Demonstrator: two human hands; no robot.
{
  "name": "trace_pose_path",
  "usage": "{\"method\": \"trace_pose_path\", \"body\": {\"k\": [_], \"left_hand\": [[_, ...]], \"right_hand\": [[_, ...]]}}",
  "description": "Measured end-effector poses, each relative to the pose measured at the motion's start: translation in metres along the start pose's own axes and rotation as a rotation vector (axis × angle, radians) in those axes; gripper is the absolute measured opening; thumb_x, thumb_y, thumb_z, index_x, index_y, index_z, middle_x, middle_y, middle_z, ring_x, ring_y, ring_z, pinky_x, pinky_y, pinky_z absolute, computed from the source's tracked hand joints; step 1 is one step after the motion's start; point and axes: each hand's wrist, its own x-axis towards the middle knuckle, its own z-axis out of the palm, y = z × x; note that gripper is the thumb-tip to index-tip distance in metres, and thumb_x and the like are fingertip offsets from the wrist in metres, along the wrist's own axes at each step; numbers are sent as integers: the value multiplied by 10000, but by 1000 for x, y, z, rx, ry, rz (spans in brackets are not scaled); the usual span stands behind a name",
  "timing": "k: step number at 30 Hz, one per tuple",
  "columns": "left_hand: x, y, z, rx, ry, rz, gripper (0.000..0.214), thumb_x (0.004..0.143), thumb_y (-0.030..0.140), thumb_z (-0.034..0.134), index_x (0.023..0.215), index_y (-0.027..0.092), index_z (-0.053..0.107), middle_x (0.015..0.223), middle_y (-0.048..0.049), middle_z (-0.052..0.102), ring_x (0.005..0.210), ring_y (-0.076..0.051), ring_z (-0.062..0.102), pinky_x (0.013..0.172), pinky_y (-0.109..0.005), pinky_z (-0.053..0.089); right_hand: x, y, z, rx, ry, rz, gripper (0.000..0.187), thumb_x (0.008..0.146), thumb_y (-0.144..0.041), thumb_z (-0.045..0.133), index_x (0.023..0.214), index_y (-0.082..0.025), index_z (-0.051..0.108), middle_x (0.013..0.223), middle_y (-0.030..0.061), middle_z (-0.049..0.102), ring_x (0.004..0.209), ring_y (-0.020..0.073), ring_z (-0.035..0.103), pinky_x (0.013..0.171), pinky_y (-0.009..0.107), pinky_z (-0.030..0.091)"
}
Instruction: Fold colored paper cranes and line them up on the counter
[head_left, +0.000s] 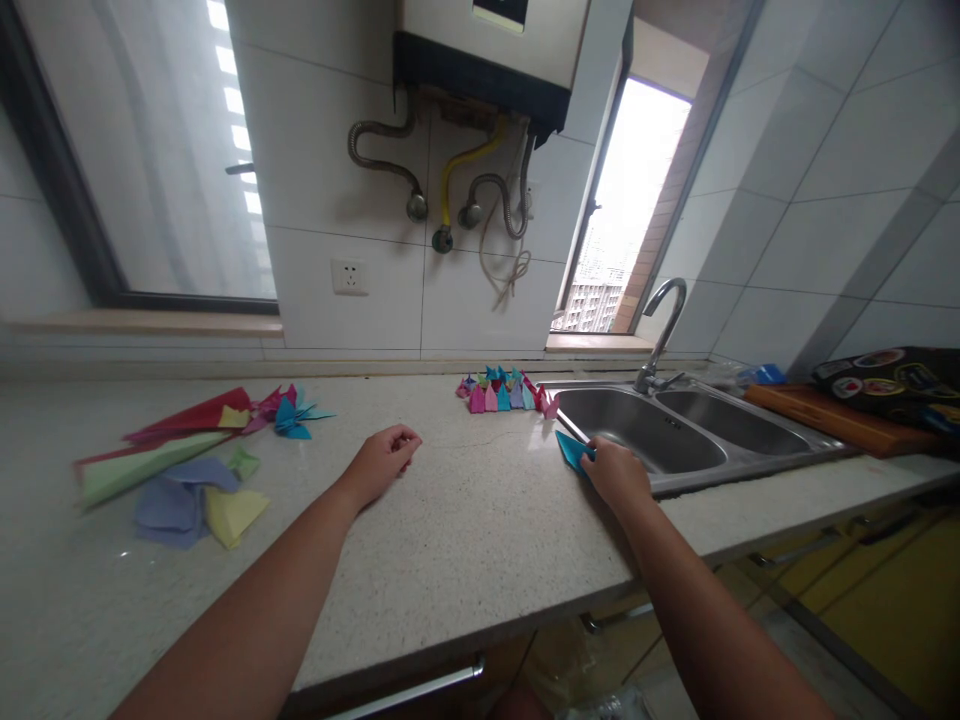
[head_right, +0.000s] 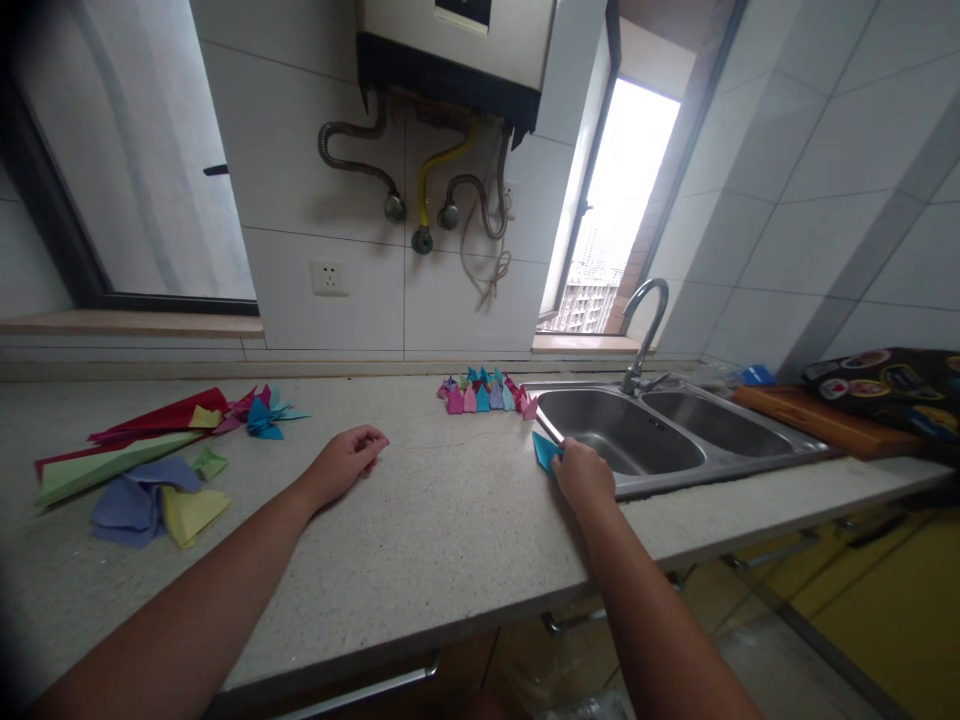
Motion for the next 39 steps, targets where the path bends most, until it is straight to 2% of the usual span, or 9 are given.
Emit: {"method": "trace_pose_path", "body": {"k": [5, 8, 10, 14, 19, 24, 27, 33, 39], "left_hand": [[-1, 2, 1, -2, 1, -16, 348, 799, 517, 613, 864, 176, 648, 596, 21, 535, 539, -137, 499, 532, -243, 384], [-1, 2, 1, -10, 5, -19, 356, 799, 524, 616, 865, 176, 647, 600, 17, 538, 541, -140, 502, 535, -248, 389], [-1, 3, 1, -13, 0, -13, 357, 803, 526, 615, 863, 175, 645, 596, 18, 537, 537, -140, 502, 533, -249, 386], [-1, 2, 2, 18, -17, 15, 342, 825, 513, 599, 864, 176, 640, 583, 25, 530, 527, -135, 495, 531, -248, 374], [-2, 3, 1, 30, -17, 12, 333, 824, 506, 600, 870, 179, 641, 585, 30, 531, 531, -135, 498, 538, -250, 377], [-1, 5, 1, 48, -14, 21, 341, 812, 504, 605, 864, 171, 656, 579, 19, 552, 538, -138, 499, 543, -245, 376], [1, 2, -1, 69, -1, 19, 344, 821, 503, 592, 876, 170, 659, 571, 25, 541, 530, -136, 487, 521, -236, 353], [6, -6, -2, 2, -28, -34, 355, 828, 511, 602, 873, 161, 642, 612, 16, 564, 545, -133, 513, 517, -227, 365], [2, -1, 3, -4, -128, -6, 329, 867, 485, 580, 925, 168, 643, 643, 25, 554, 547, -113, 484, 518, -220, 348]], "right_hand": [[-2, 3, 1, 7, 21, 4, 338, 884, -401, 556, 1133, -200, 662, 1040, 142, 698, 916, 283, 666, 731, 344, 445], [-10, -3, -6, 4, 152, -39, 388, 887, -433, 553, 1179, -190, 632, 1118, 155, 650, 999, 298, 604, 762, 355, 432], [-20, -16, -15, 7, 264, -106, 398, 899, -430, 529, 1196, -181, 622, 1134, 163, 622, 1030, 311, 557, 806, 380, 417], [-47, -66, -29, 41, 346, -344, 320, 915, -382, 493, 1113, -189, 655, 1147, 159, 600, 1070, 337, 488, 916, 468, 346], [-63, -144, -30, 70, 170, -640, 281, 910, -363, 488, 1036, -181, 660, 1096, 160, 606, 1064, 324, 499, 898, 460, 369], [-47, -208, -21, 108, -103, -749, 279, 897, -347, 495, 1079, -191, 637, 1106, 140, 632, 996, 280, 590, 792, 386, 439], [-35, -233, -6, 238, -143, -791, 270, 927, -342, 457, 1060, -195, 640, 1083, 125, 648, 981, 257, 608, 776, 356, 440], [-31, -241, 31, 594, -223, -952, 173, 845, -221, 561, 977, -149, 647, 975, 82, 668, 891, 178, 586, 751, 266, 404], [-24, -223, 29, 767, -356, -984, 137, 850, -202, 529, 859, -158, 659, 775, 15, 660, 693, 127, 544, 615, 227, 336]]}}
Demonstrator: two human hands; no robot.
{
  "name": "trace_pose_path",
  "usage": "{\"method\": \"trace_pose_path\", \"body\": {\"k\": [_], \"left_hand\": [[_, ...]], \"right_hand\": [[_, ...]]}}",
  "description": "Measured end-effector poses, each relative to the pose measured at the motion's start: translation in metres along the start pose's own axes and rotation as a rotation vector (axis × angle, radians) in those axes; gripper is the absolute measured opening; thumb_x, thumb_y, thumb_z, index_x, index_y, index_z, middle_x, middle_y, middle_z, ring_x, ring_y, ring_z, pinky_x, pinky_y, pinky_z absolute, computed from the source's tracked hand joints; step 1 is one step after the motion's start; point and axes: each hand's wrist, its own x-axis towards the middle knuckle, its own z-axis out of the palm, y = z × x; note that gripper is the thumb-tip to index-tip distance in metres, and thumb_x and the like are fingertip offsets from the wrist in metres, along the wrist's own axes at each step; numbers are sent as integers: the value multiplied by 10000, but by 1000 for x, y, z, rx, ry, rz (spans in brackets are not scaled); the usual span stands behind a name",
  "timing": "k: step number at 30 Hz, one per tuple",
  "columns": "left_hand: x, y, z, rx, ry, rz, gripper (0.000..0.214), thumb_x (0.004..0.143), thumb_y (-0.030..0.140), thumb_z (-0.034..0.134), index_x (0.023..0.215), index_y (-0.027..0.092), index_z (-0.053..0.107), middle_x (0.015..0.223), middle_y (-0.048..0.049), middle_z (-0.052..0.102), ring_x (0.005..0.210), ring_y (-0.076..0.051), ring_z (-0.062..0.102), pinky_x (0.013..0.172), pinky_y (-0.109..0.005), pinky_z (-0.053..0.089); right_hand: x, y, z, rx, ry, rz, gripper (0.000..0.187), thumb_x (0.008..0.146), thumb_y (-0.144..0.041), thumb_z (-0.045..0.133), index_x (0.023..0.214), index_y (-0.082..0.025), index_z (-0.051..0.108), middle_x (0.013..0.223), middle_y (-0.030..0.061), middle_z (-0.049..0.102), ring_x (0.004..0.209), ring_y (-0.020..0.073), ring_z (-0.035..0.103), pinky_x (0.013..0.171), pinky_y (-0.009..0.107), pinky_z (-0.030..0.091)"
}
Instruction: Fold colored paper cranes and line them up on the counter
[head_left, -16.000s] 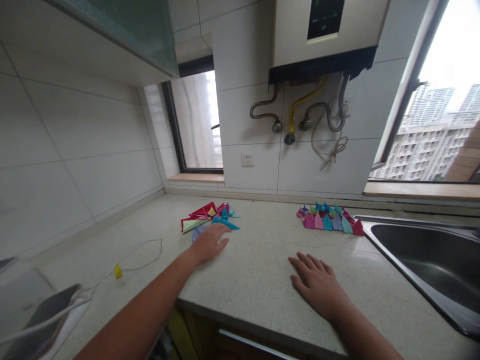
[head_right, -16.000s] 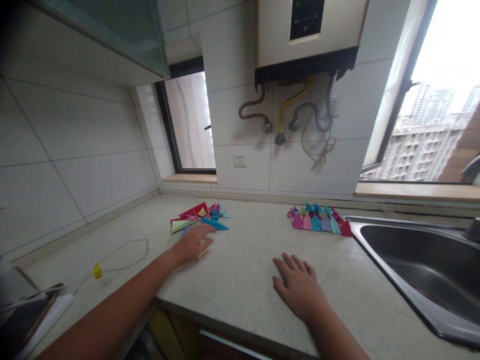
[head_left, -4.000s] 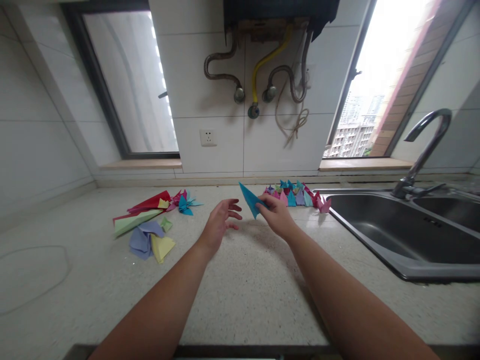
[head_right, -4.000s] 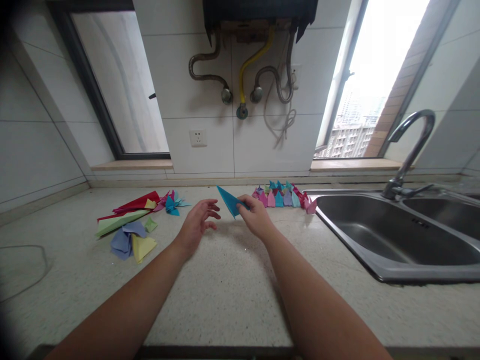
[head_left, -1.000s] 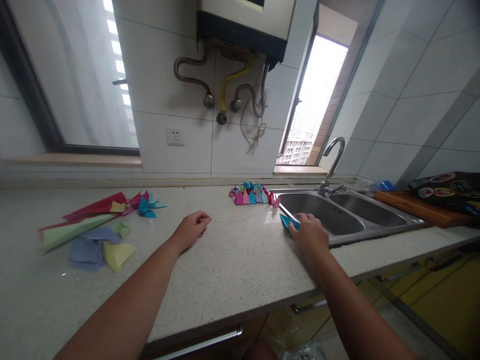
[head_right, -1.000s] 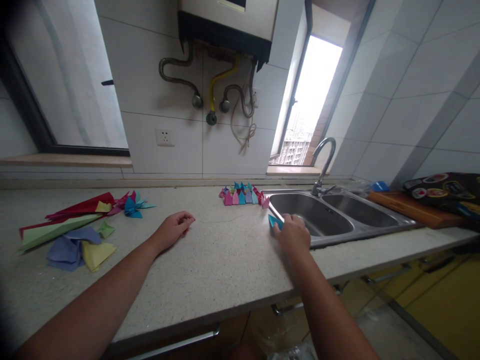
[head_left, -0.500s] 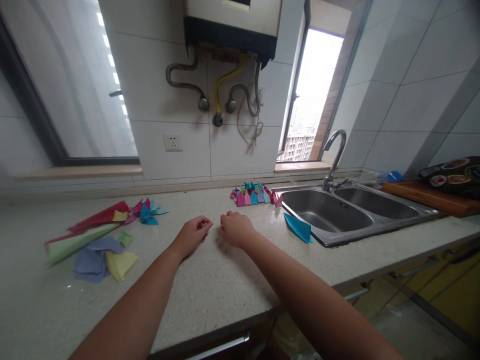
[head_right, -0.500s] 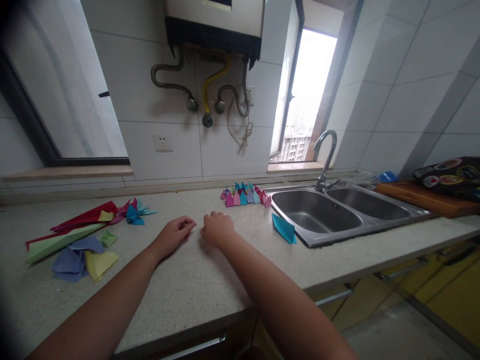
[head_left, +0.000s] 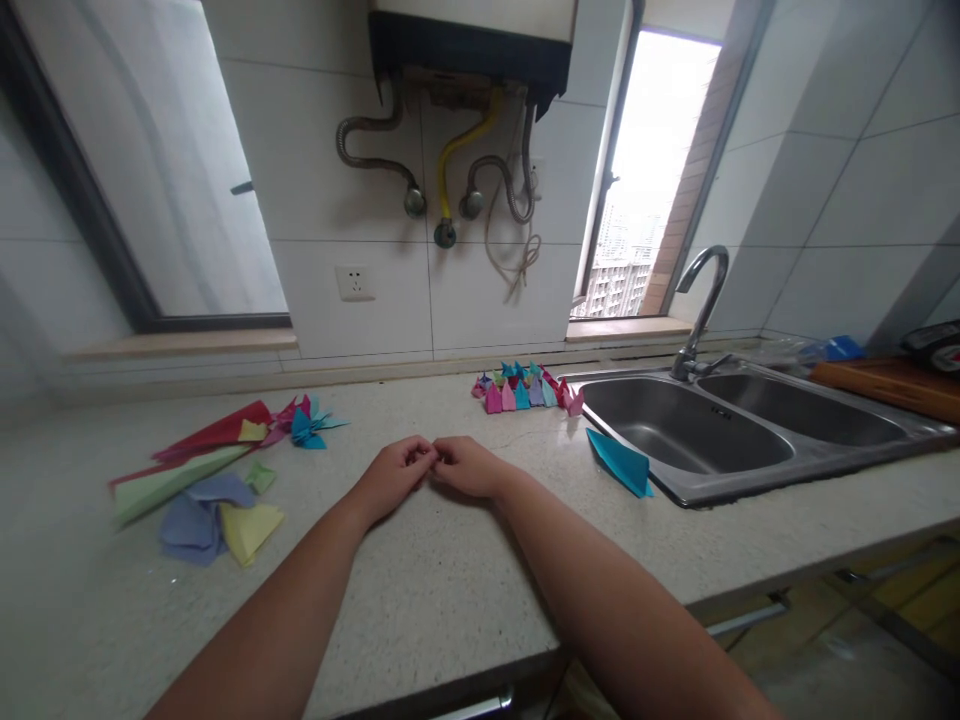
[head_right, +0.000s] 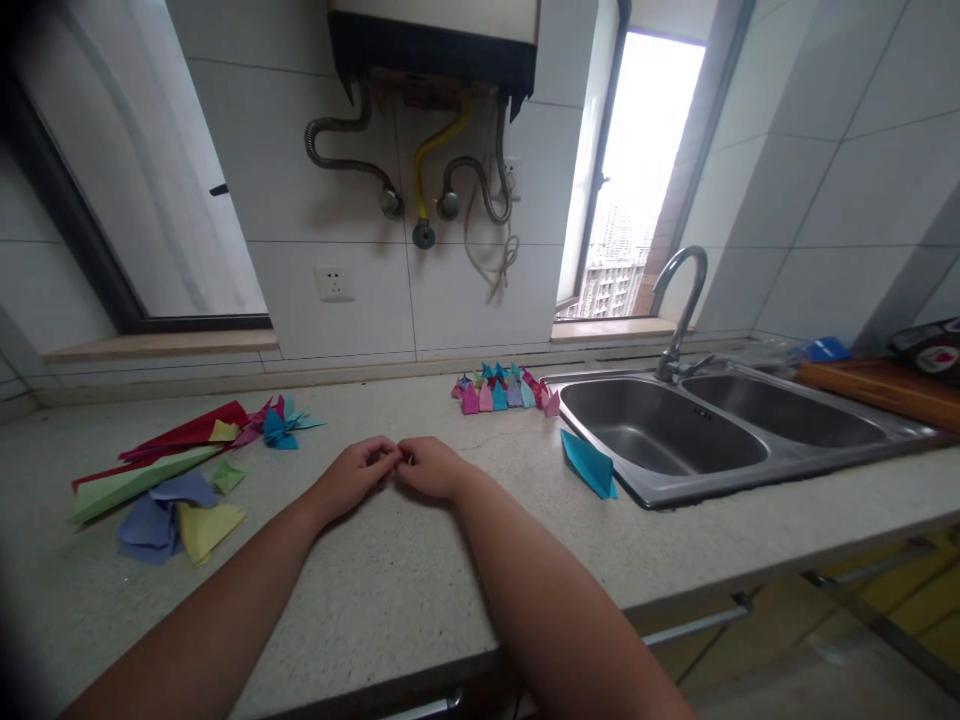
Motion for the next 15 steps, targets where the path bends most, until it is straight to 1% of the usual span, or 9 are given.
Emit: {"method": "trace_pose_path", "body": {"k": [3, 7, 10, 15], "left_hand": [[-2, 4, 1, 57, -15, 35, 280, 882, 438, 564, 912, 171, 643, 637, 28, 544, 576, -118, 491, 535, -220, 342], [-2, 4, -2, 120, 17, 43, 234, 867, 386, 571, 892, 169, 655, 694, 11, 588, 611, -119, 504, 563, -225, 353], [-1, 4, -5, 149, 12, 40, 240, 865, 379, 564, 896, 163, 665, 711, 10, 592, 611, -112, 484, 560, -225, 344], [-2, 5, -6, 225, 20, 73, 240, 871, 361, 552, 908, 161, 679, 697, 17, 576, 621, -112, 472, 564, -228, 335]], "right_hand": [[-1, -1, -6, -58, 13, -14, 147, 844, -197, 517, 831, -160, 659, 748, 17, 657, 673, 127, 528, 607, 233, 314], [3, 0, -5, -108, 1, -31, 142, 824, -184, 516, 816, -160, 656, 765, 37, 672, 688, 136, 542, 620, 242, 310], [5, 2, -2, -98, -13, -38, 142, 817, -172, 510, 807, -162, 651, 776, 43, 683, 692, 140, 553, 620, 241, 315], [5, 2, -1, -53, -29, -57, 178, 825, -167, 500, 864, -163, 674, 831, 56, 707, 722, 152, 577, 643, 243, 345]]}}
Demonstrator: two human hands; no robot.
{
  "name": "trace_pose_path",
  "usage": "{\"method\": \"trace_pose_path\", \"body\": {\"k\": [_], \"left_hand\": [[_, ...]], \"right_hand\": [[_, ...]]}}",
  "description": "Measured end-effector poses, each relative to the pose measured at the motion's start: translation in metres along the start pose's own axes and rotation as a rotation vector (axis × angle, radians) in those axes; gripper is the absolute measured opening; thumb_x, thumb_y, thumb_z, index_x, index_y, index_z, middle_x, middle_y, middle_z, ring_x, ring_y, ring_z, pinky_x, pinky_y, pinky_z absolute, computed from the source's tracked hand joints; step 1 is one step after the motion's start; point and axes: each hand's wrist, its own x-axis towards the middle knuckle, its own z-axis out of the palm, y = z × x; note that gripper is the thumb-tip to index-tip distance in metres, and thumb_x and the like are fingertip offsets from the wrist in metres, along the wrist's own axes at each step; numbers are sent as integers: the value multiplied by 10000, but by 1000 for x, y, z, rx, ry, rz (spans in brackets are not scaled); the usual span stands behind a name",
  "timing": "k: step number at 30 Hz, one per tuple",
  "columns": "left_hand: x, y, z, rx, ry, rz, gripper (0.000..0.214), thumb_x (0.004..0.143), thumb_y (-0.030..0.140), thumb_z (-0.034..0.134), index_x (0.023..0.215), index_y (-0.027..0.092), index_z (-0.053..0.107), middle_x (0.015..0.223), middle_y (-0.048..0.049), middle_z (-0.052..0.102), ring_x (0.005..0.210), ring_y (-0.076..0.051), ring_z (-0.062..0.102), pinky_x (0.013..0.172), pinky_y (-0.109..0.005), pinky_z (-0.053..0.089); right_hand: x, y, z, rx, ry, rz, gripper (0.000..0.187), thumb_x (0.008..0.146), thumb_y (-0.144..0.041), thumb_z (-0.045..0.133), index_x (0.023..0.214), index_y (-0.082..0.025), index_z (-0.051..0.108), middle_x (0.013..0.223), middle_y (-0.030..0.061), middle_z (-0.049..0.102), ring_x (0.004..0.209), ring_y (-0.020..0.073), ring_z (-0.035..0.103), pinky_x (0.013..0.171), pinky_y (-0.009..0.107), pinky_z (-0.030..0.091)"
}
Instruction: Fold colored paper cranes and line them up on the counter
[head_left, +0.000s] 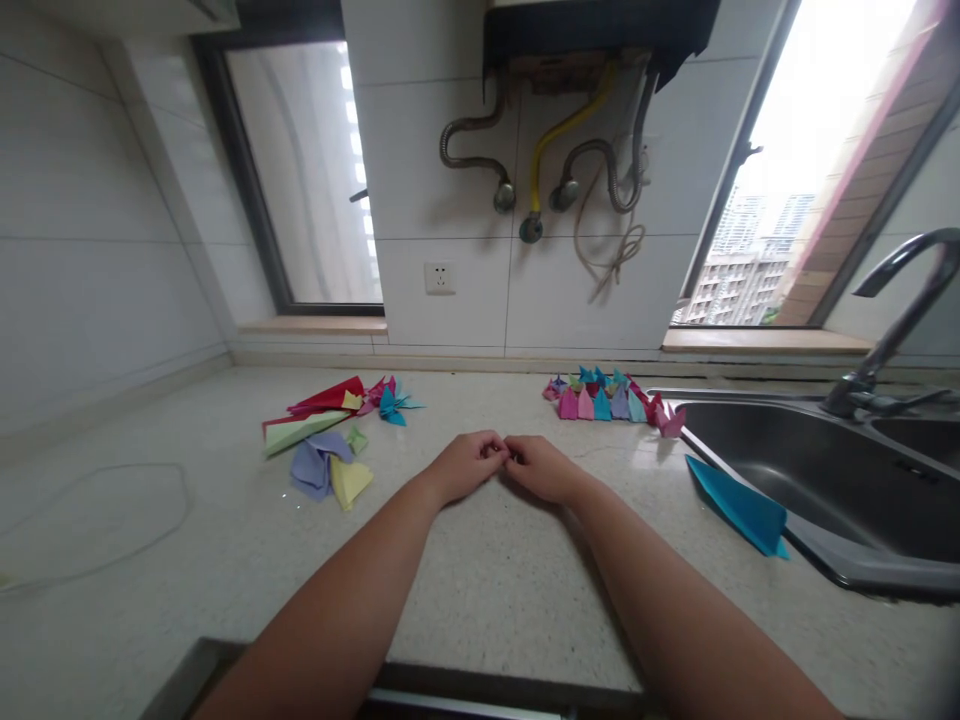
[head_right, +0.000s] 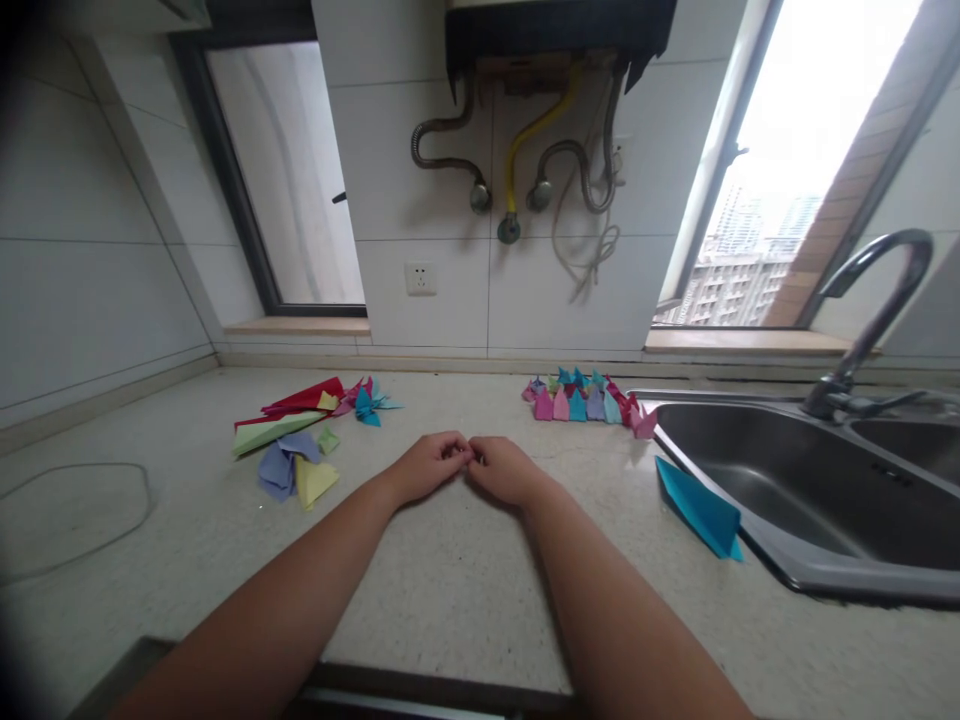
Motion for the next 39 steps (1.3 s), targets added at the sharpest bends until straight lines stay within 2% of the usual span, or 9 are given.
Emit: {"method": "trace_pose_path", "body": {"k": [5, 9, 12, 16, 19, 23, 27, 34, 39], "left_hand": [[-1, 5, -7, 135, -25, 52, 224, 882, 335, 536, 930, 180, 691, 780, -9, 660, 696, -134, 553, 625, -242, 390], [-1, 2, -38, 367, -23, 59, 214, 881, 344, 541, 891, 202, 700, 790, -21, 681, 706, -156, 585, 654, -268, 417], [-3, -8, -76, 555, 202, 7, 205, 888, 320, 519, 900, 202, 686, 877, -46, 689, 801, -184, 608, 740, -295, 452], [-10, -31, -123, 839, 533, -108, 214, 864, 275, 528, 972, 192, 693, 1040, -100, 661, 1046, -264, 566, 976, -394, 413], [-13, -52, -140, 931, 643, -280, 266, 839, 270, 549, 1045, 176, 687, 1087, -137, 632, 1068, -309, 536, 986, -439, 404], [-12, -73, -138, 918, 587, -392, 335, 816, 210, 561, 1133, 161, 657, 1136, -154, 625, 1098, -300, 526, 1005, -430, 384], [-10, -81, -131, 901, 531, -430, 310, 787, 202, 609, 1087, 182, 684, 1138, -141, 650, 1118, -287, 521, 982, -401, 397], [-14, -81, -130, 894, 588, -495, 182, 857, 278, 580, 935, 233, 739, 1023, -137, 696, 1071, -321, 559, 875, -439, 440], [-11, -68, -129, 880, 628, -445, 224, 896, 318, 537, 957, 237, 737, 961, -127, 704, 1012, -298, 606, 847, -408, 456]], "right_hand": [[0, -2, -1, -7, 8, 12, 173, 830, -174, 505, 848, -167, 678, 799, 49, 706, 708, 154, 582, 630, 245, 352], [0, -2, -3, 17, -7, 24, 218, 858, -217, 511, 934, -182, 712, 847, 49, 725, 743, 161, 610, 676, 253, 394], [1, 1, -4, 27, -9, 26, 240, 862, -225, 512, 966, -186, 725, 899, 58, 736, 787, 172, 632, 710, 264, 419], [3, 4, -2, 29, -31, 17, 242, 857, -225, 515, 965, -191, 728, 910, 59, 740, 810, 181, 647, 738, 274, 440], [4, 5, -1, 26, -50, 13, 237, 854, -230, 516, 952, -197, 730, 914, 57, 743, 815, 185, 654, 761, 284, 449], [6, 5, 0, 34, -47, 21, 243, 866, -249, 508, 948, -196, 731, 915, 65, 743, 815, 195, 656, 766, 299, 457], [6, 4, -1, 48, -56, 40, 236, 856, -262, 530, 944, -190, 737, 903, 76, 741, 802, 204, 654, 756, 308, 459], [5, 3, 0, 46, -52, 28, 233, 865, -269, 525, 930, -197, 737, 909, 71, 742, 807, 197, 653, 757, 302, 455], [4, 2, -1, 47, -58, 26, 242, 866, -262, 523, 945, -191, 741, 904, 73, 742, 803, 194, 652, 766, 301, 453]]}}
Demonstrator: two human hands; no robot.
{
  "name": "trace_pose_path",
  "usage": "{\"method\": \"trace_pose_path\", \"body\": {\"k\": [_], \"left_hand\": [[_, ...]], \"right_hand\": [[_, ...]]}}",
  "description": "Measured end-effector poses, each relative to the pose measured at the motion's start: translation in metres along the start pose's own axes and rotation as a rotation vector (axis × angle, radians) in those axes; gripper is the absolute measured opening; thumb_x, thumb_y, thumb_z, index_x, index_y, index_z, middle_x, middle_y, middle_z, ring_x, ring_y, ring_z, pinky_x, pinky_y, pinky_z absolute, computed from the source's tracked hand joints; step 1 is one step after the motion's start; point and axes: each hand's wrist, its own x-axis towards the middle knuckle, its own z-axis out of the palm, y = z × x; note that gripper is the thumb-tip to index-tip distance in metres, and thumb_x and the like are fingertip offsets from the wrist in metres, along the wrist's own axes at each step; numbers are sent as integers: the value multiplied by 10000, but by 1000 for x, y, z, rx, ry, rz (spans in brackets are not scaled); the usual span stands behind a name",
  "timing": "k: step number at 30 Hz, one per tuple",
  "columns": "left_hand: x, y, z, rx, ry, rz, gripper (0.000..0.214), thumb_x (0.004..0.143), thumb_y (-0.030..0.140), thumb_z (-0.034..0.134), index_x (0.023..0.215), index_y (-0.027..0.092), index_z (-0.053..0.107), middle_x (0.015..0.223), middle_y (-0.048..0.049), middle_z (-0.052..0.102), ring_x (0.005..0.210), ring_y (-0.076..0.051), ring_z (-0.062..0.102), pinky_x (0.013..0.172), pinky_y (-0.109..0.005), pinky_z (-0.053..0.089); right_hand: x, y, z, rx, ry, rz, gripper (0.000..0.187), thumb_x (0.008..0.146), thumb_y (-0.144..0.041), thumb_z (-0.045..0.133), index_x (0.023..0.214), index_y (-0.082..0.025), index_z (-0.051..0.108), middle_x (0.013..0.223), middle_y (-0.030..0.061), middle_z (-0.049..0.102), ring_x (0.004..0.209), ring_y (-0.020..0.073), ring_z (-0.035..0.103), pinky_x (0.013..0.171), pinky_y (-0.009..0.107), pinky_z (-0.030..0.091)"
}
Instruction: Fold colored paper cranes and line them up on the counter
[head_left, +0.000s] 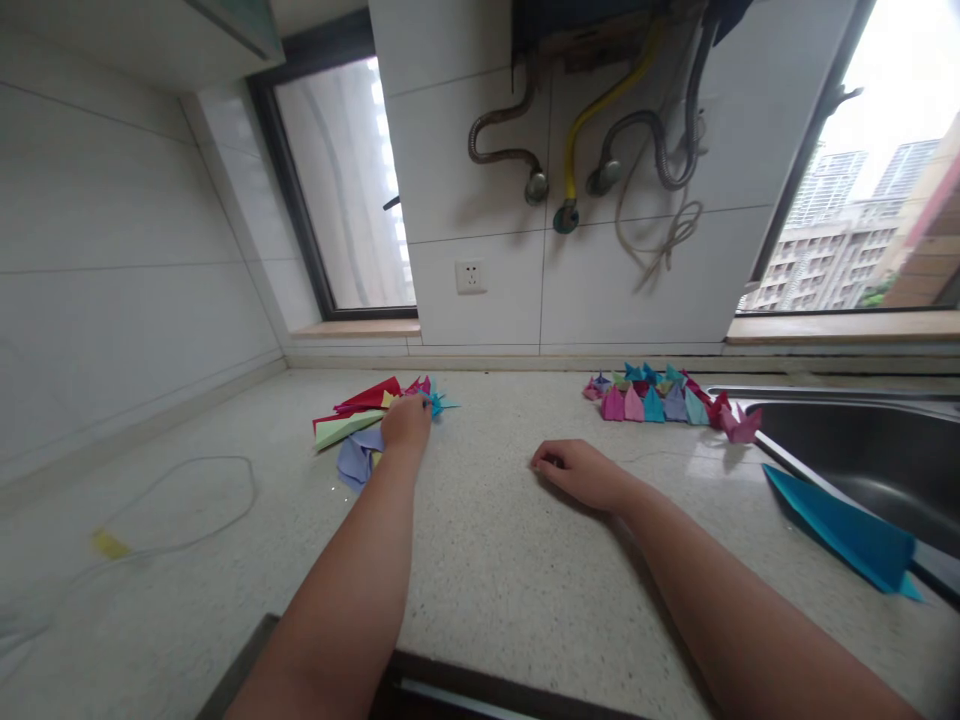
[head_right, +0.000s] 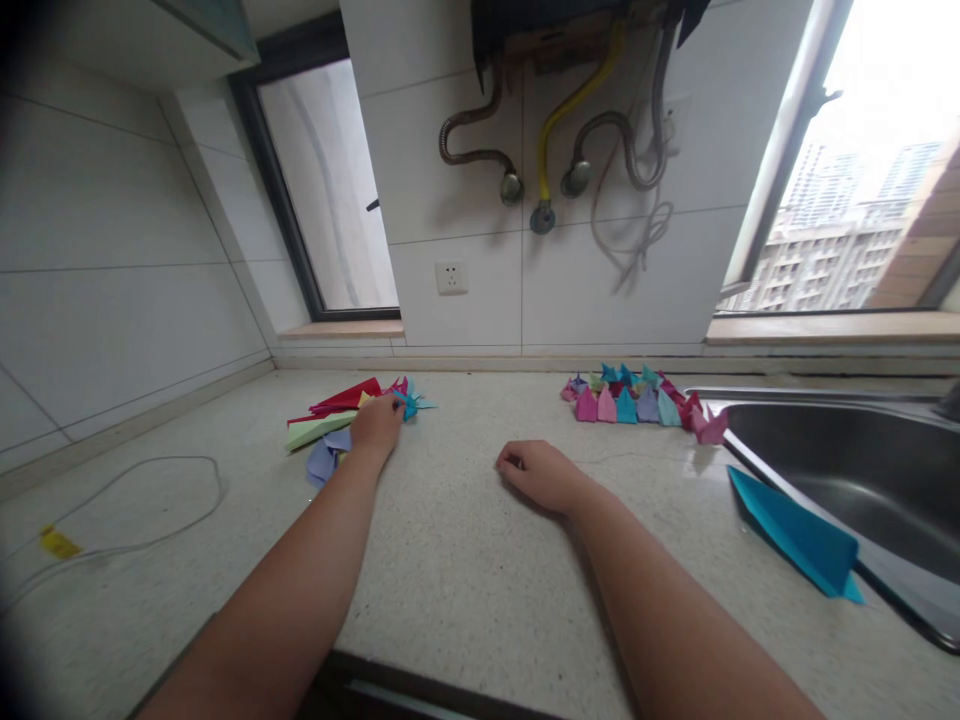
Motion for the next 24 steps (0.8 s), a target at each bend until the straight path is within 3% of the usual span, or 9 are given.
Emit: {"method": "trace_pose_path", "body": {"k": [3, 6, 8, 11, 16, 24], "left_hand": [[-1, 14, -6, -190, 39, 74, 212, 886, 326, 558, 975, 233, 727, 941, -102, 715, 933, -263, 638, 851, -391, 468], [-8, 36, -11, -643, 27, 112, 195, 840, 330, 619, 947, 196, 712, 900, -85, 722, 855, -225, 664, 826, -367, 500], [-16, 54, -14, -925, -77, 82, 243, 819, 356, 642, 963, 166, 689, 878, -86, 719, 828, -215, 677, 753, -342, 527], [-32, 80, -18, -1161, -273, 62, 295, 794, 370, 673, 993, 152, 667, 879, -81, 716, 803, -199, 685, 694, -315, 543], [-53, 103, -22, -1246, -431, 152, 275, 781, 346, 705, 965, 144, 679, 911, -77, 717, 781, -174, 677, 741, -329, 555], [-59, 105, -18, -1173, -523, 298, 213, 798, 297, 692, 954, 152, 693, 811, -46, 701, 751, -155, 642, 756, -300, 506]], "right_hand": [[0, -1, 0, 12, 10, -6, 231, 863, -252, 531, 948, -193, 738, 894, 67, 739, 794, 186, 646, 748, 295, 445], [0, -3, -1, 65, 81, 22, 228, 874, -263, 530, 967, -183, 723, 887, 66, 728, 775, 174, 630, 723, 293, 434], [2, -4, -1, 144, 168, 62, 232, 885, -300, 534, 989, -180, 702, 893, 63, 714, 768, 166, 617, 721, 297, 437], [5, -6, 0, 367, 281, 109, 280, 887, -389, 553, 1044, -177, 646, 895, 53, 687, 765, 156, 605, 716, 300, 462], [6, -13, 0, 759, 238, 143, 387, 836, -490, 628, 1065, -180, 588, 927, 60, 675, 738, 146, 609, 650, 285, 491], [4, -17, 1, 853, 247, 109, 329, 796, -459, 689, 943, -167, 652, 880, 46, 671, 749, 137, 600, 666, 272, 478]]}}
